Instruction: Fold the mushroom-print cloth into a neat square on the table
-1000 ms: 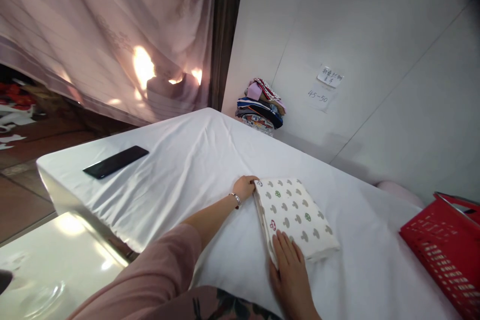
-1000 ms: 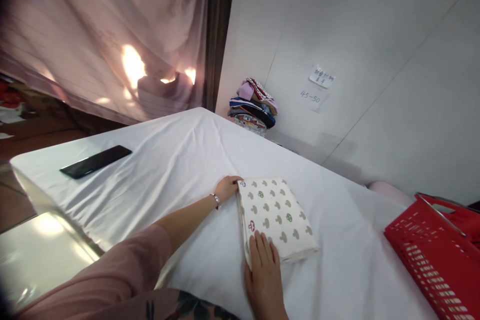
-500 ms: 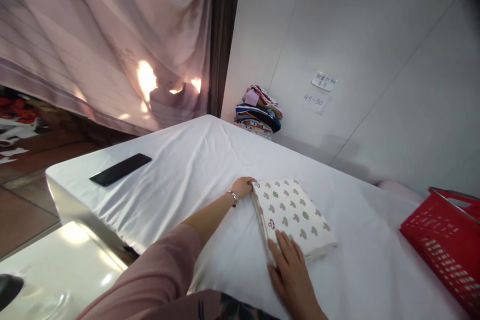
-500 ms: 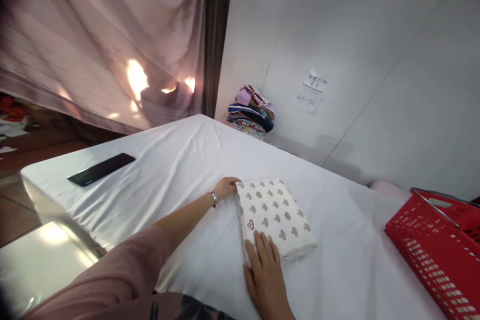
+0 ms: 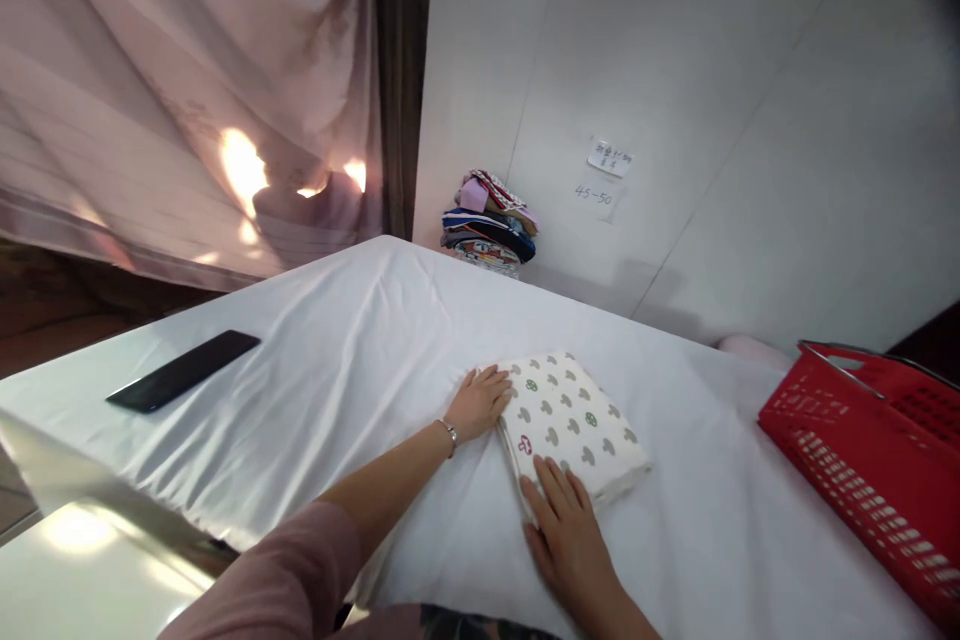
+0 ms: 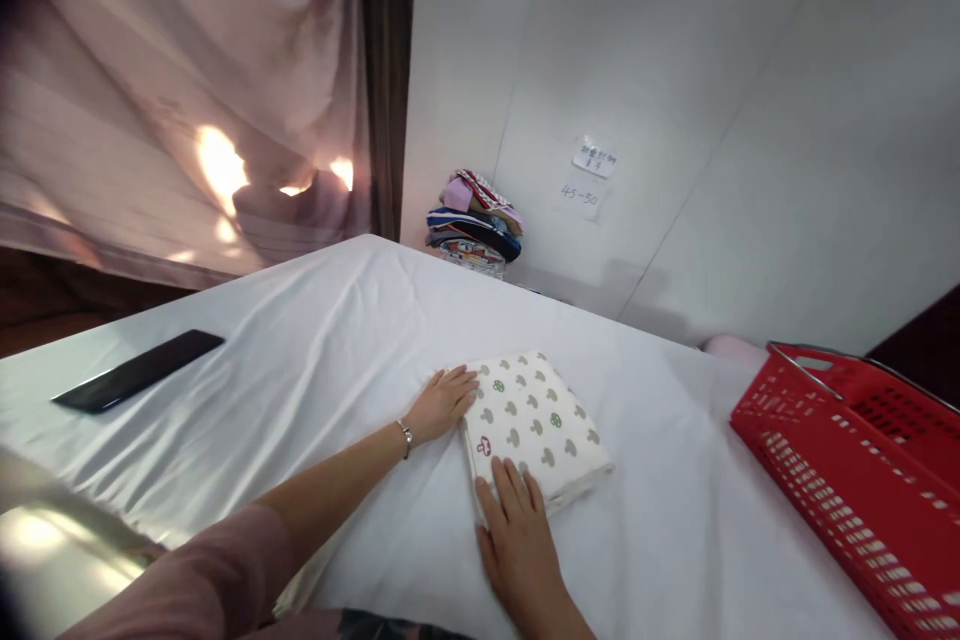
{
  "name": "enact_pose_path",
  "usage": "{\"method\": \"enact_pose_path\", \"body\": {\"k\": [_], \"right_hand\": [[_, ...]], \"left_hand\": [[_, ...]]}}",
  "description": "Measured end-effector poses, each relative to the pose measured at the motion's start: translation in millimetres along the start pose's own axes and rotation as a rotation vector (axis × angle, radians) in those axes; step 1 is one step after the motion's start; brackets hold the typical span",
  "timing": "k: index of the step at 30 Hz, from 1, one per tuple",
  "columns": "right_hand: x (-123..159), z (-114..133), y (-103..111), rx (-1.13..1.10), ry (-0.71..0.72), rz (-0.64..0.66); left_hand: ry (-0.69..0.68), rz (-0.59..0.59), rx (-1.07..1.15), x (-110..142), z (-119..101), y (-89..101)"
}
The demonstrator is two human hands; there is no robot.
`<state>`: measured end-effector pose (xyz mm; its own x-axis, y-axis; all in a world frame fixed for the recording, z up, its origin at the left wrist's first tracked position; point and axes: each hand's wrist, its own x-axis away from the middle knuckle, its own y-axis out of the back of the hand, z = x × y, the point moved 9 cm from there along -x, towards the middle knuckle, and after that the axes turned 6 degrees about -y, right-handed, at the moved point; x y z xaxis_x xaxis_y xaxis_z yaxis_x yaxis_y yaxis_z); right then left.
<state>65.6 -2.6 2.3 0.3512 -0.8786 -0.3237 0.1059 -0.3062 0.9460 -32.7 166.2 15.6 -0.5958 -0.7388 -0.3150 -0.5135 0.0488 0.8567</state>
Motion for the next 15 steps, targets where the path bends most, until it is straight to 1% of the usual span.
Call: {"method": "enact_pose_path", "body": {"k": [2, 3, 5, 7, 9, 11, 13, 15], "right_hand": [[-0.3, -0.4, 2.5, -0.060, -0.018, 0.030], [-0.7, -0.5, 4.7, -0.101, -0.020, 0.049], [-3.3, -3.8, 12.8, -0.198, -0.024, 0.073], [-10.5, -16.1, 24.5, -0.281, -0.059, 0.058], [-23.1, -40.1, 36.3, -0.323, -0.138, -0.002], [-40.3, -71.2, 43.1, -0.324, -0.230, -0.069], [-60.9, -102.7, 40.2, -0.305, -0.314, -0.089], [-82.5, -129.6, 29.9, -0.286, -0.372, -0.065]], "left_hand": [[-0.002, 0.001, -0.040, -4.4, -6.7, 4.6], [-0.020, -0.010, -0.063, -7.0, -13.9, 7.7], [-0.090, -0.046, -0.102, -11.4, -34.1, 12.2], [-0.175, -0.061, -0.131, -13.8, -54.8, 9.0], [-0.213, -0.033, -0.157, -14.5, -65.8, -1.9], [-0.201, 0.014, -0.179, -14.3, -66.4, -14.9], [-0.182, 0.048, -0.190, -13.2, -62.5, -24.2], [-0.181, 0.058, -0.196, -12.0, -59.3, -27.7]]}}
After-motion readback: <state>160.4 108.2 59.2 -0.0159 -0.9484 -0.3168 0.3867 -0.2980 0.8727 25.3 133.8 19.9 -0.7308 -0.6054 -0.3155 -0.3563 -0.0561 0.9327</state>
